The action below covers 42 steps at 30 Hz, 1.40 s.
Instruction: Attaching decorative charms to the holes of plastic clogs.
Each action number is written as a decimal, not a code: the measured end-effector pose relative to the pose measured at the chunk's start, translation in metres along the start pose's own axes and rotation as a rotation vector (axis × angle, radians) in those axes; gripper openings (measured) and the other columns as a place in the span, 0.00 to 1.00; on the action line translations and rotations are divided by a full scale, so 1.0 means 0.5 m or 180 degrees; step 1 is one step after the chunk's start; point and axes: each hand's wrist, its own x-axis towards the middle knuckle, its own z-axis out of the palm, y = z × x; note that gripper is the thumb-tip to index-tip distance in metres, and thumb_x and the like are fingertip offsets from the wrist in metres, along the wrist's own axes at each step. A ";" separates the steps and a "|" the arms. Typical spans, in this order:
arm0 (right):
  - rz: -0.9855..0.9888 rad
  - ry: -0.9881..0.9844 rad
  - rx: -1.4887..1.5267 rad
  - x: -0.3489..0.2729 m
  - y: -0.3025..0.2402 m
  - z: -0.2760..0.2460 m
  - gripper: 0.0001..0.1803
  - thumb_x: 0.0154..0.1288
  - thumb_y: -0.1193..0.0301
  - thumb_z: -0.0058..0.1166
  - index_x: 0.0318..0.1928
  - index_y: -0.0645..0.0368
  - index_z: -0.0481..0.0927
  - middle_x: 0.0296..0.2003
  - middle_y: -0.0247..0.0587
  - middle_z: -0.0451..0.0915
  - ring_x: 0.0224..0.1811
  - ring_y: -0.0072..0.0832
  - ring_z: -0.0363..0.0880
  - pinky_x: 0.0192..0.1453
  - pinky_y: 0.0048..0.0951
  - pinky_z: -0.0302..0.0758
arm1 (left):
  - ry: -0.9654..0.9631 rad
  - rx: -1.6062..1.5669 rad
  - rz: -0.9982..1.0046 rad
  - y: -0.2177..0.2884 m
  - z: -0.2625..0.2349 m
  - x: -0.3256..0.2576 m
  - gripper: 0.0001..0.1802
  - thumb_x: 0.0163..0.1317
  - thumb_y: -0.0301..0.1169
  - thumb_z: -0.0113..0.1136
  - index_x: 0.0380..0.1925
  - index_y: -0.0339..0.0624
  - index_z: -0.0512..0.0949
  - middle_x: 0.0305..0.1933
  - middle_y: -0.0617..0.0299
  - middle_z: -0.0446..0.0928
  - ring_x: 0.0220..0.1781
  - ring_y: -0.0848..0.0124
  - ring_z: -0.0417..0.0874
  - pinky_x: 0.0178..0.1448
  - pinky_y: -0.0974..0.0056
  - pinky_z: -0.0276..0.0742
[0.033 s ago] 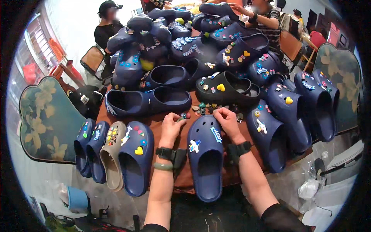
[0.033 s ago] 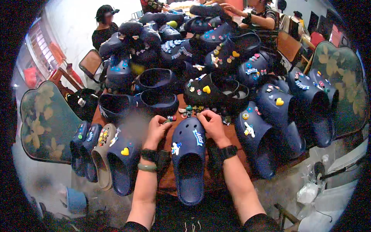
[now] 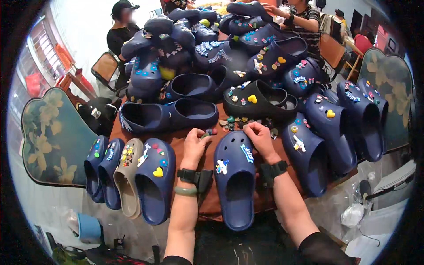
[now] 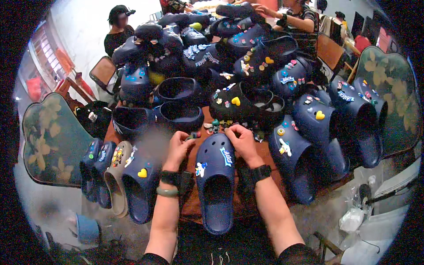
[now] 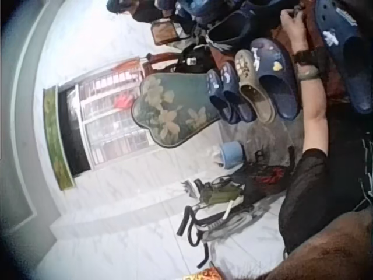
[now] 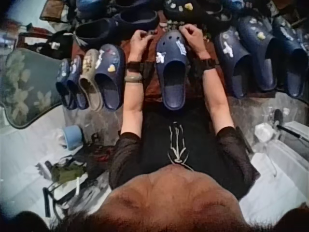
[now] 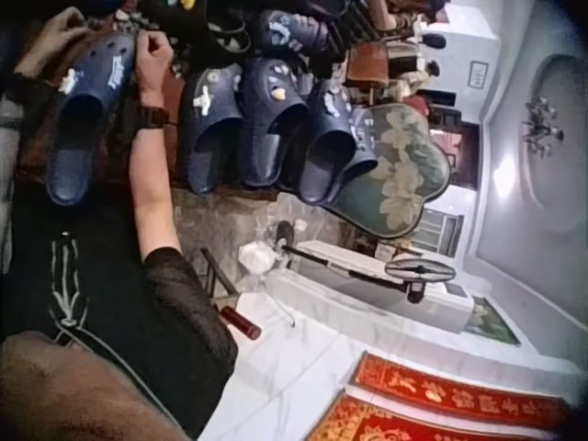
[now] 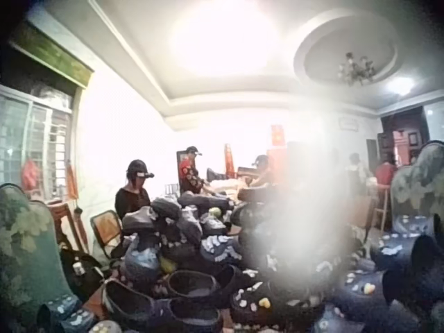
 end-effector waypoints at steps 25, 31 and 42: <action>-0.0100 -0.0153 -0.0693 0.014 -0.004 0.002 0.10 0.66 0.69 0.53 0.32 0.65 0.78 0.24 0.31 0.76 0.30 0.15 0.71 0.36 0.21 0.68 | -0.1191 0.0098 0.0181 0.132 0.040 -0.079 0.19 0.65 0.34 0.53 0.52 0.37 0.65 0.53 0.53 0.67 0.58 0.64 0.66 0.64 0.61 0.60; -0.0133 -0.0161 -0.0853 0.018 0.005 -0.001 0.11 0.65 0.68 0.53 0.34 0.65 0.79 0.27 0.41 0.81 0.30 0.23 0.78 0.36 0.26 0.73 | -0.1390 0.0193 -0.0032 0.139 0.040 -0.078 0.17 0.67 0.34 0.48 0.53 0.41 0.65 0.55 0.52 0.68 0.63 0.59 0.63 0.68 0.57 0.54; -0.0154 -0.0221 -0.0849 0.018 0.013 0.002 0.12 0.65 0.67 0.52 0.36 0.64 0.80 0.29 0.43 0.82 0.32 0.26 0.80 0.38 0.27 0.73 | -0.0777 -0.1193 -0.0276 0.059 0.028 -0.027 0.17 0.63 0.29 0.53 0.52 0.39 0.71 0.48 0.55 0.71 0.45 0.64 0.75 0.50 0.66 0.72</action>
